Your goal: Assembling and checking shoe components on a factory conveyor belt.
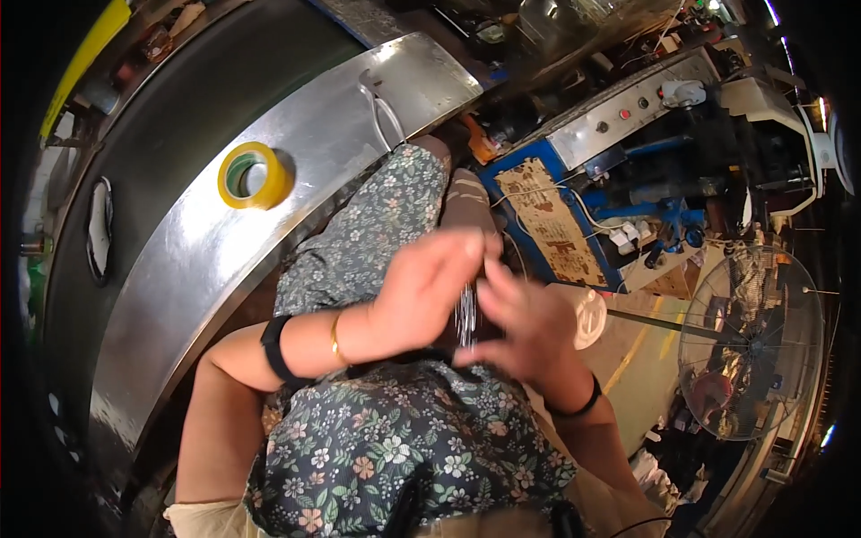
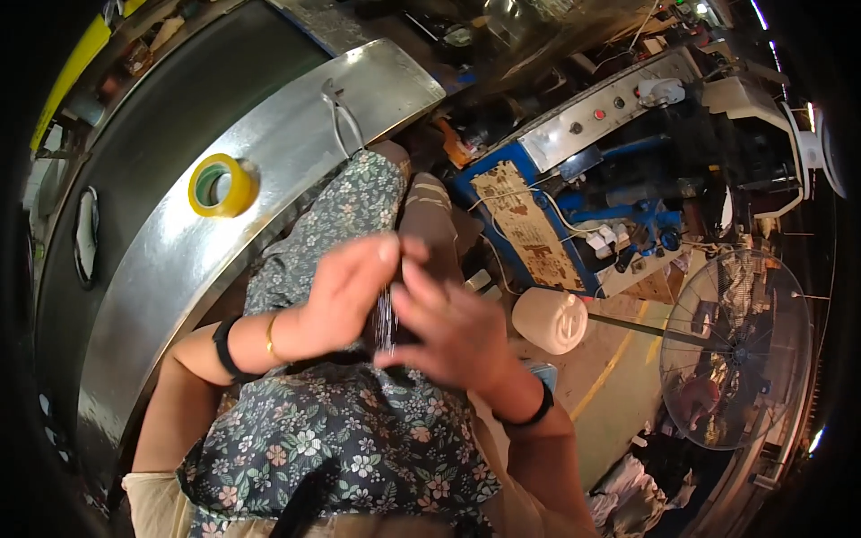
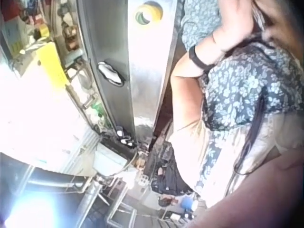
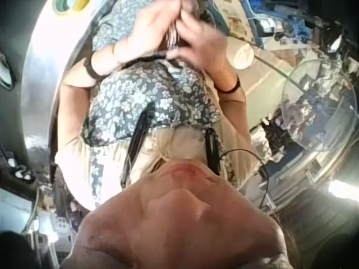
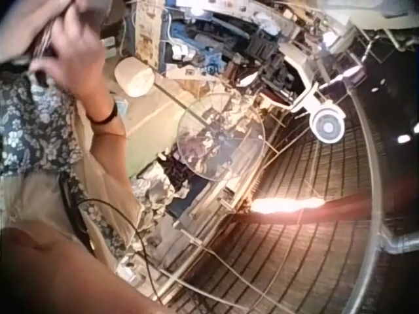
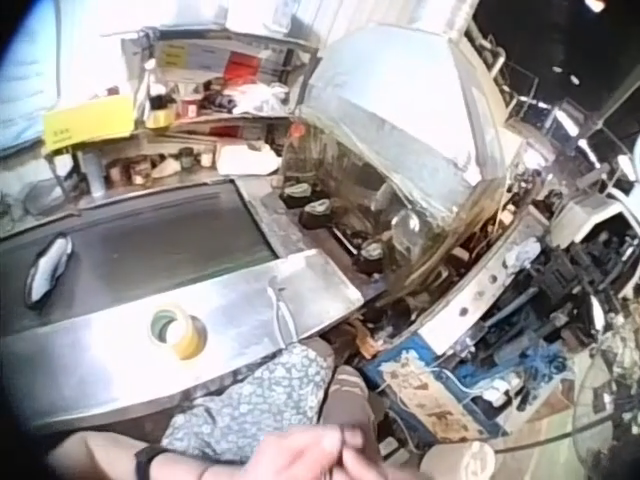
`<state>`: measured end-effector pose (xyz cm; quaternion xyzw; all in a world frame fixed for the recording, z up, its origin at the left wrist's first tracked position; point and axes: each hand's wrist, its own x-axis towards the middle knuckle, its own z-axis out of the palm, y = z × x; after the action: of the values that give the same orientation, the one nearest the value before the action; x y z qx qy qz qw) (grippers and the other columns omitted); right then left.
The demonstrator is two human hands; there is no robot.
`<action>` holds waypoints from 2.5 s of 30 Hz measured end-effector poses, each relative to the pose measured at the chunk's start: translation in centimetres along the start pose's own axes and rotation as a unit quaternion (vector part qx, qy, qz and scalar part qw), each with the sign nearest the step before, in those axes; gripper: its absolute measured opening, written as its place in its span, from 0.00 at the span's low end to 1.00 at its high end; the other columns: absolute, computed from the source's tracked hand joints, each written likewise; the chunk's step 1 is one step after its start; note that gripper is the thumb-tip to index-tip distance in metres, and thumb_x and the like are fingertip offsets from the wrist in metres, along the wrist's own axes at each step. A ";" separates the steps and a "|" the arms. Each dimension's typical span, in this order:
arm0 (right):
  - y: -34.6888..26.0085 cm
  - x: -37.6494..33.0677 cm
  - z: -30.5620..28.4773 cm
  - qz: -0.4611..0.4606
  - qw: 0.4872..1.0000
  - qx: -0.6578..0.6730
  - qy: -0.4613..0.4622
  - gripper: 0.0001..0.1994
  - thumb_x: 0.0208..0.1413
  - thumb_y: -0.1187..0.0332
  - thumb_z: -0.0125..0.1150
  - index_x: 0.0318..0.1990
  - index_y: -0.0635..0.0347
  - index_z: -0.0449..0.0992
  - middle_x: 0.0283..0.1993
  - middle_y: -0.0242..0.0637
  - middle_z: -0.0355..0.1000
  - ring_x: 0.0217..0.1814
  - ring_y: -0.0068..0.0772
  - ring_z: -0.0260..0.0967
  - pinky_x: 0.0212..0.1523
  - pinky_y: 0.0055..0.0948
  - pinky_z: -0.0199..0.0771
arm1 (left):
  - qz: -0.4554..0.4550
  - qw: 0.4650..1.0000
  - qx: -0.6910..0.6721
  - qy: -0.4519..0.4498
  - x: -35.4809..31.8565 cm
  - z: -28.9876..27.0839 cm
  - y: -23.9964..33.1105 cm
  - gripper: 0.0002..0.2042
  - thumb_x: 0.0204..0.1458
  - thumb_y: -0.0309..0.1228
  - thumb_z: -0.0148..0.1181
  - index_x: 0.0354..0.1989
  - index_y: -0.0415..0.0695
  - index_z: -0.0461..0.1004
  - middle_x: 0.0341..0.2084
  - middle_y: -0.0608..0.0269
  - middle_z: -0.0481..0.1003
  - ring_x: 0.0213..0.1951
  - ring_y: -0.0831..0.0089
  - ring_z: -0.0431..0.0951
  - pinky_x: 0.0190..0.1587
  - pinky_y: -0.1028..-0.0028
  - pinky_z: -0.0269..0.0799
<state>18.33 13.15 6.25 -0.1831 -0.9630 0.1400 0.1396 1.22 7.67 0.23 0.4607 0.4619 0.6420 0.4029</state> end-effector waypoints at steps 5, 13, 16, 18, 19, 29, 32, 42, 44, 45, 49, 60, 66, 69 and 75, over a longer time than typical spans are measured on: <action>6.6 2.0 14.3 0.208 0.857 0.435 0.179 0.26 0.61 0.66 0.58 0.64 0.63 0.62 0.54 0.41 0.71 0.56 0.24 0.66 0.58 0.27 0.66 | 0.205 0.909 0.360 0.032 3.6 -2.5 -1.9 0.24 0.52 0.38 0.62 0.55 0.39 0.70 0.52 0.49 0.71 0.57 0.50 0.69 0.61 0.56 0.61; 8.5 7.2 13.4 0.256 0.803 0.534 0.074 0.17 0.62 0.68 0.60 0.55 0.68 0.72 0.47 0.35 0.77 0.47 0.18 0.71 0.46 0.23 0.72 | -0.188 0.977 -0.085 0.047 6.8 -8.4 -6.5 0.31 0.50 0.23 0.63 0.64 0.42 0.60 0.52 0.58 0.71 0.52 0.70 0.72 0.56 0.71 0.68; 5.3 7.9 10.4 0.155 0.915 0.347 0.135 0.27 0.54 0.64 0.68 0.59 0.66 0.69 0.53 0.48 0.75 0.52 0.35 0.75 0.51 0.31 0.74 | -0.026 0.987 0.159 -0.013 2.8 -7.1 -5.4 0.46 0.38 0.21 0.62 0.72 0.43 0.50 0.68 0.52 0.55 0.69 0.61 0.55 0.70 0.66 0.47; 3.6 6.9 7.9 0.116 0.946 0.253 0.165 0.33 0.45 0.55 0.74 0.56 0.65 0.72 0.53 0.52 0.74 0.51 0.53 0.75 0.52 0.39 0.74 | -0.003 0.993 0.091 -0.077 1.9 -6.8 -1.4 0.47 0.42 0.28 0.63 0.73 0.43 0.44 0.70 0.49 0.49 0.69 0.55 0.53 0.71 0.63 0.46; 3.6 6.2 6.6 0.053 0.963 0.211 0.160 0.35 0.42 0.52 0.74 0.55 0.65 0.73 0.54 0.51 0.74 0.51 0.52 0.75 0.51 0.39 0.74 | -0.033 0.990 -0.127 -0.045 1.5 -6.2 0.1 0.49 0.43 0.33 0.64 0.73 0.43 0.41 0.70 0.49 0.49 0.69 0.57 0.54 0.70 0.63 0.47; 2.5 -1.2 1.2 -0.114 0.980 0.124 0.107 0.19 0.56 0.59 0.62 0.50 0.62 0.75 0.54 0.45 0.75 0.48 0.38 0.74 0.44 0.29 0.80 | 0.086 0.982 0.077 -0.149 -1.0 -2.6 -0.2 0.54 0.37 0.51 0.73 0.69 0.33 0.51 0.53 0.49 0.72 0.54 0.55 0.72 0.62 0.57 0.56; 3.1 -1.5 0.2 -0.129 0.979 0.138 0.078 0.15 0.57 0.66 0.59 0.50 0.61 0.76 0.54 0.45 0.75 0.48 0.37 0.74 0.45 0.29 0.80 | 0.087 0.979 0.081 -0.166 -0.8 -2.3 0.0 0.55 0.37 0.50 0.73 0.69 0.33 0.50 0.53 0.49 0.73 0.54 0.55 0.72 0.62 0.58 0.57; 4.7 1.0 8.4 0.171 0.811 0.514 0.222 0.27 0.54 0.53 0.67 0.54 0.66 0.74 0.56 0.47 0.73 0.55 0.39 0.72 0.55 0.33 0.70 | 0.223 0.900 0.357 -0.112 2.6 -2.0 0.0 0.28 0.53 0.45 0.62 0.57 0.39 0.69 0.55 0.44 0.70 0.59 0.51 0.68 0.63 0.50 0.58; 7.3 -1.0 14.8 0.206 0.888 0.389 0.133 0.19 0.62 0.62 0.58 0.54 0.68 0.73 0.52 0.46 0.75 0.54 0.32 0.71 0.55 0.30 0.70 | 0.180 0.916 0.357 -0.028 4.4 -2.0 -1.0 0.24 0.51 0.38 0.64 0.54 0.40 0.71 0.52 0.48 0.71 0.57 0.51 0.69 0.61 0.54 0.61; 7.8 0.1 15.9 0.275 0.851 0.428 0.131 0.17 0.64 0.64 0.55 0.53 0.69 0.74 0.49 0.43 0.76 0.52 0.28 0.71 0.53 0.28 0.70 | 0.134 0.923 0.362 -0.006 5.5 -2.7 -2.9 0.22 0.52 0.36 0.63 0.54 0.40 0.70 0.50 0.49 0.72 0.56 0.53 0.70 0.60 0.57 0.62; 11.2 5.3 15.1 0.317 0.748 0.574 0.104 0.11 0.65 0.68 0.54 0.43 0.68 0.78 0.36 0.26 0.75 0.37 0.15 0.67 0.40 0.21 0.69 | -0.089 0.983 0.162 -0.001 10.2 -7.0 -7.1 0.19 0.55 0.28 0.61 0.55 0.41 0.69 0.46 0.58 0.74 0.50 0.70 0.73 0.55 0.69 0.68; 8.4 3.5 17.5 0.494 0.655 0.566 -0.080 0.37 0.67 0.39 0.32 0.54 0.70 0.72 0.43 0.43 0.77 0.45 0.41 0.75 0.49 0.34 0.74 | -0.267 0.962 -0.061 -0.008 7.5 -7.4 -10.0 0.16 0.56 0.28 0.61 0.52 0.43 0.70 0.42 0.66 0.74 0.44 0.77 0.72 0.49 0.76 0.68; 7.5 6.2 15.0 0.348 0.930 0.117 -0.019 0.24 0.67 0.55 0.39 0.38 0.73 0.73 0.33 0.61 0.75 0.39 0.63 0.74 0.40 0.51 0.75 | -0.243 0.969 0.008 -0.030 9.2 -6.8 -10.9 0.16 0.56 0.29 0.61 0.53 0.42 0.69 0.39 0.66 0.74 0.40 0.78 0.73 0.43 0.78 0.70; 8.7 6.7 14.1 0.341 0.927 0.106 -0.113 0.26 0.68 0.53 0.40 0.52 0.73 0.69 0.37 0.63 0.75 0.43 0.63 0.74 0.45 0.49 0.75 | -0.259 0.964 0.031 -0.047 9.7 -7.0 -11.3 0.17 0.56 0.29 0.61 0.53 0.41 0.69 0.40 0.64 0.74 0.40 0.78 0.73 0.44 0.76 0.70; 7.3 0.2 17.1 0.347 0.734 0.584 0.023 0.34 0.69 0.54 0.43 0.74 0.61 0.41 0.74 0.43 0.48 0.74 0.34 0.48 0.70 0.29 0.49 | -0.237 0.969 0.026 -0.061 9.1 -6.3 -11.1 0.19 0.57 0.33 0.60 0.53 0.37 0.69 0.43 0.60 0.74 0.45 0.73 0.74 0.51 0.74 0.69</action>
<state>14.94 16.01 -11.78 -0.3904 -0.5579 0.7092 0.1827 -6.12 17.59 -9.45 0.3865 0.5488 0.4869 0.5588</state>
